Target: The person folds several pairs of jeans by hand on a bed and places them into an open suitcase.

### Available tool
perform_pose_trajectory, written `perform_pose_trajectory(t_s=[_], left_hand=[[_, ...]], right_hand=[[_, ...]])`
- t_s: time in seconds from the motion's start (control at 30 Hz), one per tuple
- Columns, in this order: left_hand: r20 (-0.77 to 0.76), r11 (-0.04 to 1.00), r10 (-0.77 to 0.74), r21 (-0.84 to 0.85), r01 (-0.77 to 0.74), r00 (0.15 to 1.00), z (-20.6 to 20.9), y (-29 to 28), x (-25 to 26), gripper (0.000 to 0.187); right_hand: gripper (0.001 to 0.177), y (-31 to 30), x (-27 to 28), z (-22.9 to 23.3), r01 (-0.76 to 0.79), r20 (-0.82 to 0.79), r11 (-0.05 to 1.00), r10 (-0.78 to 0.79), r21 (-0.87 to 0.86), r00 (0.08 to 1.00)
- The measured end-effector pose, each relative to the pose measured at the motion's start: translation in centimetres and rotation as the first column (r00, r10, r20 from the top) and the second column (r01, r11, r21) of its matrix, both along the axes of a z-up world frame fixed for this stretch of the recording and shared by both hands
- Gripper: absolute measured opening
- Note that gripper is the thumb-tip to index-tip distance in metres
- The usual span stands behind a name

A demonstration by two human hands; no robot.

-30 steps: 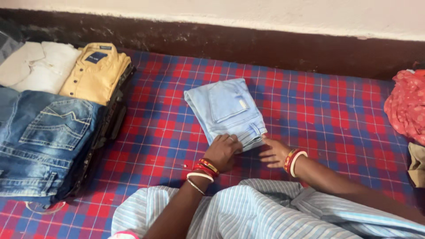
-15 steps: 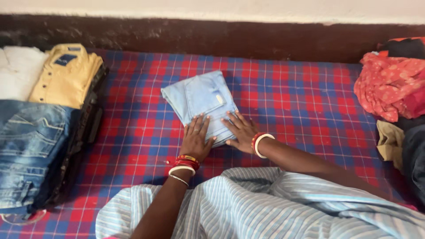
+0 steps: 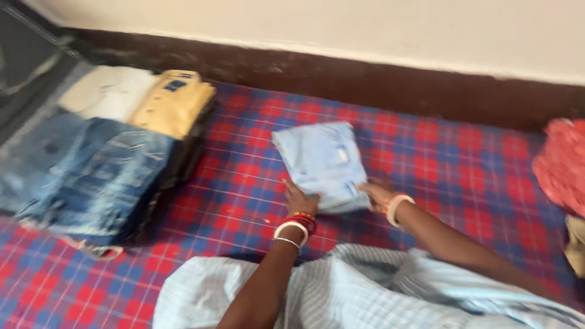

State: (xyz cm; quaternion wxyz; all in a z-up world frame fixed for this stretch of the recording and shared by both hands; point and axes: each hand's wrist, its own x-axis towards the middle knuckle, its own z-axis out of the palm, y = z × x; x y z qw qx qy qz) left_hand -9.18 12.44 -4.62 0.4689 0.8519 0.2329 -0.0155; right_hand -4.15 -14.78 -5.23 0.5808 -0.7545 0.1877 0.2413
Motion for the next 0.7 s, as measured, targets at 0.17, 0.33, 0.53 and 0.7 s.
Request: perform_pose_trajectory(t_s=[0.17,0.33,0.53,0.7], left_hand=[[-0.185,0.904,-0.330,-0.345,0.253,0.926,4.5,6.5,-1.9,0.066],[-0.046,0.823,-0.348,-0.494,0.281,0.936,14.8,13.7,-7.3,0.055],[0.080,0.522,-0.222,-0.832,0.188,0.972,27.5,27.4,-11.8,0.052],[0.355,0.809,0.027,-0.556,0.188,0.934,35.5,41.0,-11.5,0.035]], right_hand=[[0.036,2.2,-6.1,8.1,-0.027,-0.355,0.949,0.143,0.313,0.924],[0.043,10.2,-10.2,22.6,-0.070,-0.392,0.971,0.158,0.228,0.906],[0.053,21.7,-11.2,36.3,-0.405,-0.229,0.900,0.434,0.163,0.871],[0.044,36.3,-8.1,39.5,-0.700,0.131,0.702,0.687,0.135,0.714]])
